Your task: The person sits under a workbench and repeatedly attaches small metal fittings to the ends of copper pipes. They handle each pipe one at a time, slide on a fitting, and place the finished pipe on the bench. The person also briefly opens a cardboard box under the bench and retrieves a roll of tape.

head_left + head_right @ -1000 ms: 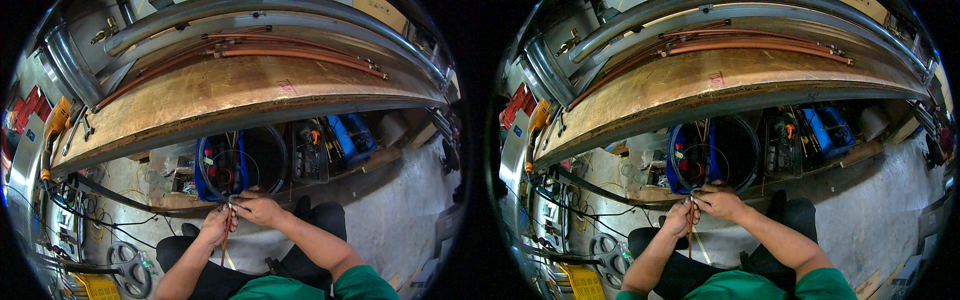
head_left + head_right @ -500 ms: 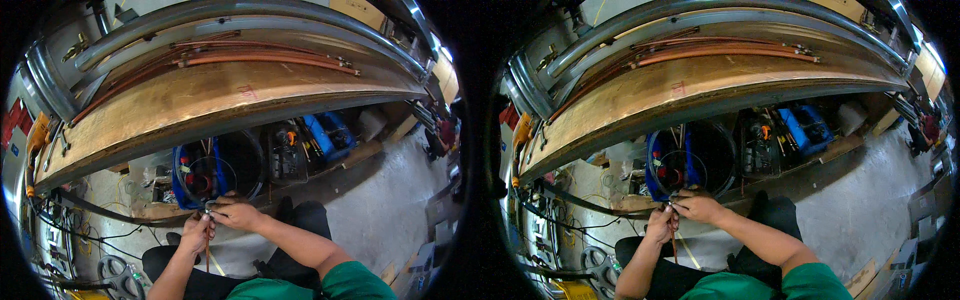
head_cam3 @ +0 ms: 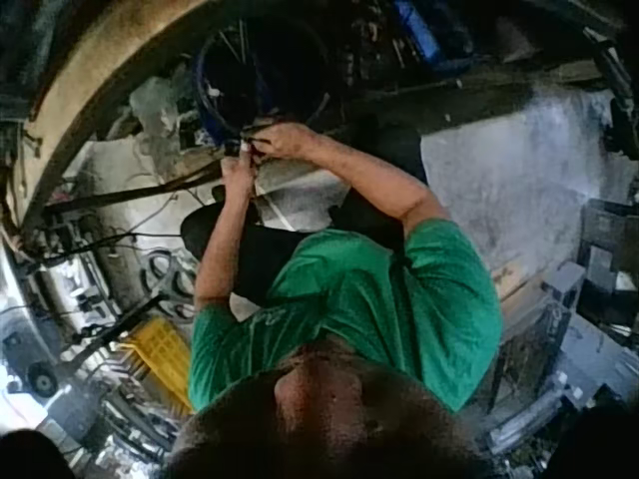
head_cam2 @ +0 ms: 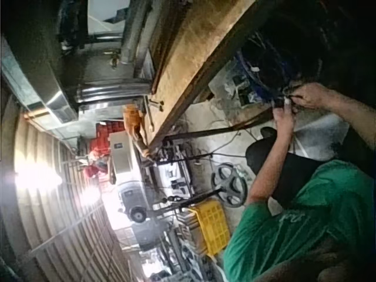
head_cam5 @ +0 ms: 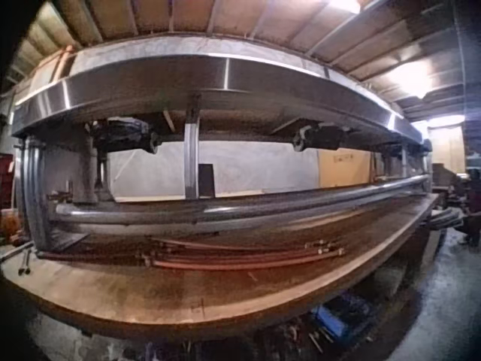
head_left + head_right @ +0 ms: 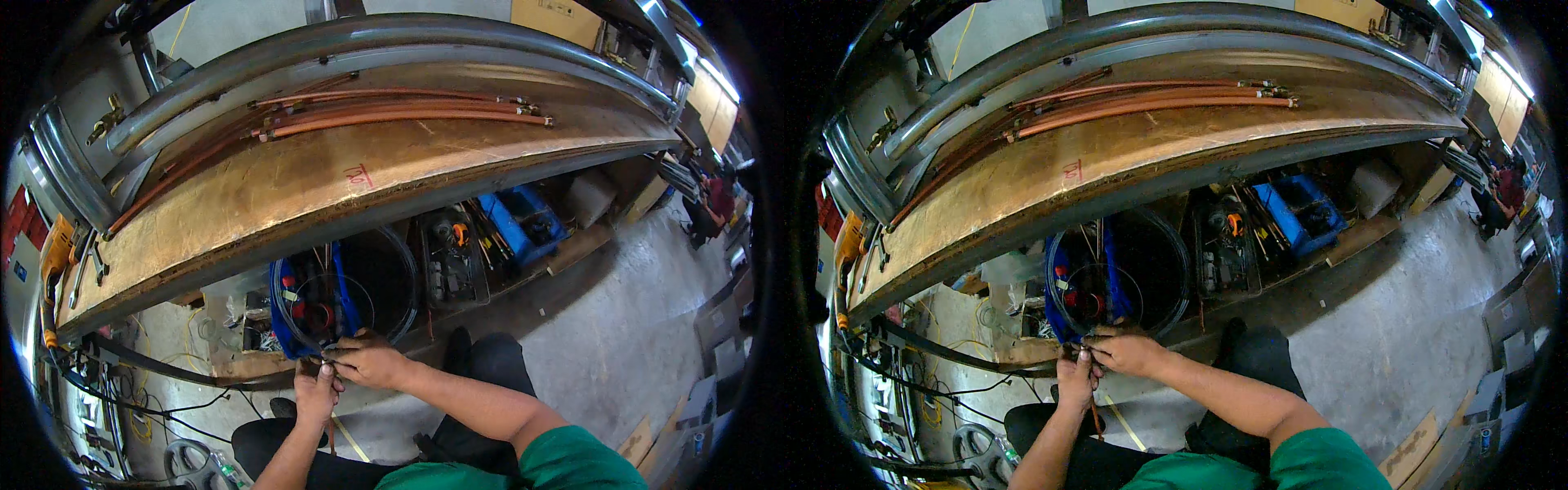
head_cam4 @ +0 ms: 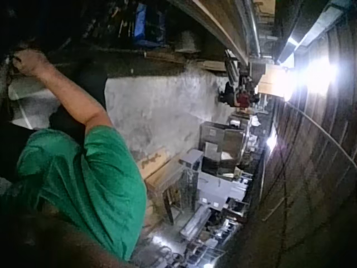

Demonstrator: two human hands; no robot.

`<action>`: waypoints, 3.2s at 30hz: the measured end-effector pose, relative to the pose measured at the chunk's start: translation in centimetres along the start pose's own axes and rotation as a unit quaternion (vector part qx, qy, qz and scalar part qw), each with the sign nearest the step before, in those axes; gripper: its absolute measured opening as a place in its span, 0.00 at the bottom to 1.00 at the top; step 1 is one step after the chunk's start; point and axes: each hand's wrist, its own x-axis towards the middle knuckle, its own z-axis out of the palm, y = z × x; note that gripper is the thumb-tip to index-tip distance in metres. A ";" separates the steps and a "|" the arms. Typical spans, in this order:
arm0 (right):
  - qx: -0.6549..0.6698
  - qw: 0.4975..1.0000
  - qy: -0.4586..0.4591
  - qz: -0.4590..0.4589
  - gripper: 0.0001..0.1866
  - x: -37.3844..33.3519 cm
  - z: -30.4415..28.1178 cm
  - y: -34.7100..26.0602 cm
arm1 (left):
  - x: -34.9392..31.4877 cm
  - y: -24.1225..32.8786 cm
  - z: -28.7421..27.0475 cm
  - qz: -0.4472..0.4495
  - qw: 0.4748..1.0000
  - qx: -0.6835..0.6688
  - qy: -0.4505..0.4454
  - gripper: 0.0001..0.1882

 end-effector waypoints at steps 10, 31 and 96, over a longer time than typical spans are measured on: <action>-0.017 0.999 -0.020 0.044 0.19 -0.2 0.5 -0.7 | 1.2 0.4 -0.8 -0.008 0.998 -0.050 -0.038 0.10; -0.014 0.978 -0.156 0.140 0.18 -0.1 -0.6 -0.7 | 1.3 0.2 -0.2 -0.052 0.994 -0.075 0.057 0.09; 0.646 0.687 -0.330 0.036 0.19 -1.5 -6.9 -11.2 | -0.9 31.7 2.4 0.279 0.893 -0.306 -0.179 0.14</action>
